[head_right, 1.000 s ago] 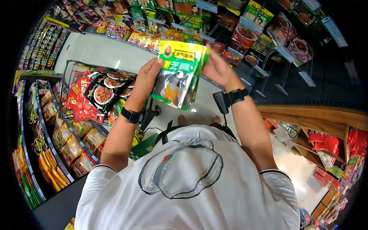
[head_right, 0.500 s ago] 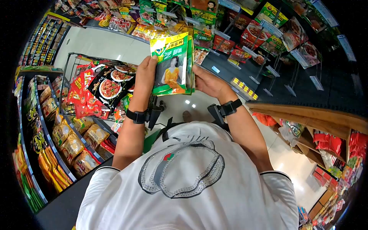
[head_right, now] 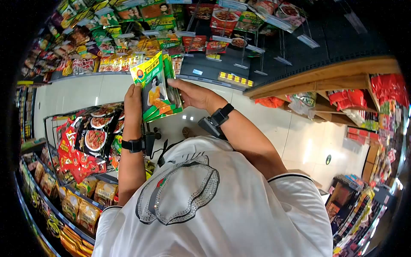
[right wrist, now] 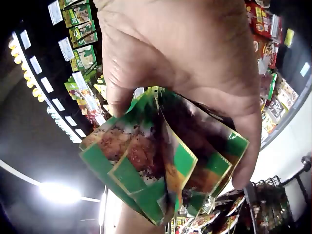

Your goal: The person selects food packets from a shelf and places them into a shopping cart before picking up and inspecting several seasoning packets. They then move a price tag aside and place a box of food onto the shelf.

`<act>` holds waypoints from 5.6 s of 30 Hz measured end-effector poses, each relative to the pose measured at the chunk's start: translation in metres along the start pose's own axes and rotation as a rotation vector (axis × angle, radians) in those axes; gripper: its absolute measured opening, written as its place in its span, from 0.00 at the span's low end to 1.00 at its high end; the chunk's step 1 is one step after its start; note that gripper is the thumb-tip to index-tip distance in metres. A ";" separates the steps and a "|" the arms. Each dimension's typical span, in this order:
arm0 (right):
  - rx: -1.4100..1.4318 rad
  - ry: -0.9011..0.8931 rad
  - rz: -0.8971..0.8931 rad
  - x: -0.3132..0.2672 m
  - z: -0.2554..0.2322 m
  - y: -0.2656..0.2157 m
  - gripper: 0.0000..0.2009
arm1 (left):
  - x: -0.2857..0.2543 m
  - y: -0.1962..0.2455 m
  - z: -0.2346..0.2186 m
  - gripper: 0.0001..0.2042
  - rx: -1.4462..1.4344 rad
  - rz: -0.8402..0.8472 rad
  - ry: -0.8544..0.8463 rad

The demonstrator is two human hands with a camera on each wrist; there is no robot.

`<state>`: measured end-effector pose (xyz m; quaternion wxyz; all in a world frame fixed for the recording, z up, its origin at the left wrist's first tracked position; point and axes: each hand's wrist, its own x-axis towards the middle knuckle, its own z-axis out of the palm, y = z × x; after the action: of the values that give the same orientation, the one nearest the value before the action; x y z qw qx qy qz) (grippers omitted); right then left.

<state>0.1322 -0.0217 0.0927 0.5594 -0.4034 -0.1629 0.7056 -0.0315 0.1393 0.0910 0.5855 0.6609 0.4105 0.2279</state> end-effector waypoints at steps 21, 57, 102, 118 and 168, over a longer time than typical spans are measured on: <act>0.083 0.045 -0.204 -0.100 -0.047 -0.008 0.37 | -0.027 0.072 0.105 0.25 0.068 0.080 -0.357; 1.184 0.750 -0.856 -0.309 -0.189 0.276 0.22 | 0.098 -0.185 0.558 0.26 0.217 -0.510 -0.893; 1.108 0.846 -0.799 -0.292 -0.197 0.278 0.21 | 0.104 -0.204 0.564 0.13 0.180 -0.556 -0.868; 0.976 0.765 -0.749 -0.325 -0.180 0.194 0.18 | -0.068 0.011 0.401 0.26 0.366 -0.171 -1.326; 0.167 0.081 -0.118 0.005 0.046 0.005 0.25 | -0.096 0.024 -0.044 0.23 0.207 0.366 -0.071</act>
<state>0.0937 -0.0088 0.1162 0.6376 -0.3732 -0.1042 0.6658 -0.1131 0.0880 0.1409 0.4774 0.7886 0.2840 0.2639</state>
